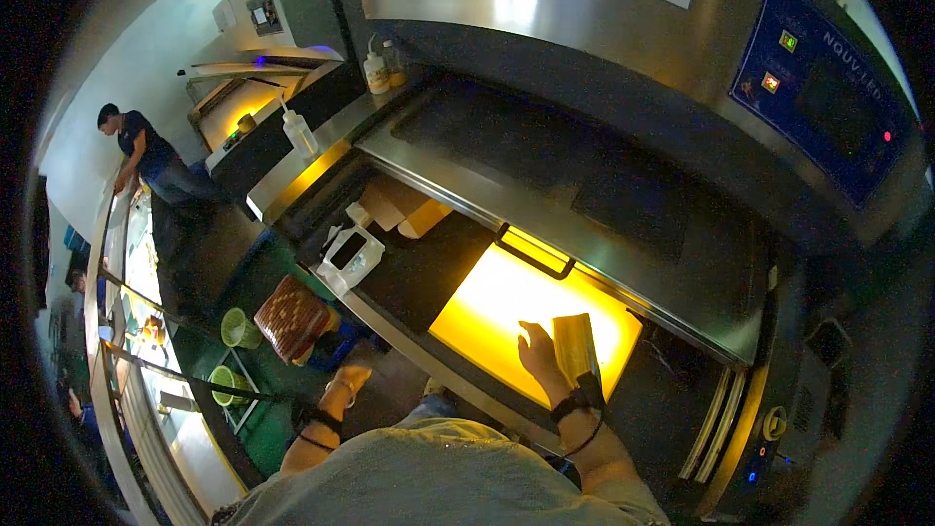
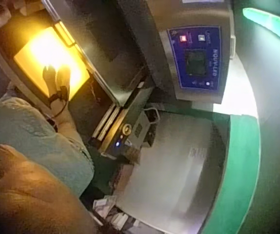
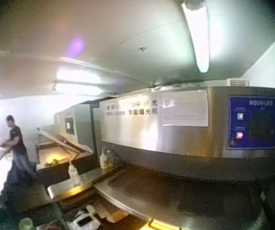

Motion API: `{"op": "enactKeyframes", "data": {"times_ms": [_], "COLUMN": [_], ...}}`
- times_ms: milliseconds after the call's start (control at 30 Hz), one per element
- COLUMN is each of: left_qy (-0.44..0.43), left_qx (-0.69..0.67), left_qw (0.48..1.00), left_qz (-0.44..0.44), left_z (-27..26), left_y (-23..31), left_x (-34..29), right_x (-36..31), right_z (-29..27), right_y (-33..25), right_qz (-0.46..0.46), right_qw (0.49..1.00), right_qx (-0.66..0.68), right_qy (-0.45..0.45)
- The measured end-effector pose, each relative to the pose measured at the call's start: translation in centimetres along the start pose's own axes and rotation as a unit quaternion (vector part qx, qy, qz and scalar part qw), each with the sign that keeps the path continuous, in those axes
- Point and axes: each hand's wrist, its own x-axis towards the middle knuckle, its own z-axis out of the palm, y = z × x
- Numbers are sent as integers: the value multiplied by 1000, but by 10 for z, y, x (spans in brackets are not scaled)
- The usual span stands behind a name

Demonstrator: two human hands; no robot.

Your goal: Operating a UV exposure machine and using a squeegee to process printed circuit boards.

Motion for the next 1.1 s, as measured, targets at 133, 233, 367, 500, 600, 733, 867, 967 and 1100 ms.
{"op": "enactKeyframes", "data": {"times_ms": [133,233,367,500,600,733,867,967,1100], "left_qy": [-51,-221,-318,-356,-375,-428,-458,-514,-494], "left_qx": [24,-216,-301,-270,-237,-232,-230,-279,-310], "left_qw": [987,951,897,889,883,854,827,773,784], "left_qz": [152,14,-61,-100,-154,-184,-231,-246,-212], "left_z": [48,57,61,62,78,93,108,118,102], "left_y": [193,269,280,284,279,280,245,215,232], "left_x": [33,27,40,55,74,72,78,80,45], "right_x": [59,76,70,55,41,17,9,-6,-5], "right_z": [-25,-19,14,33,41,46,44,41,31], "right_y": [-30,-39,-36,-51,-54,-78,-120,-124,-147], "right_qz": [-56,-71,34,145,206,229,244,206,166], "right_qw": [992,979,966,936,936,926,905,904,951], "right_qx": [-46,-152,-254,-303,-249,-230,-211,-192,-58], "right_qy": [100,119,-26,-101,-142,-191,-275,-322,-256]}}
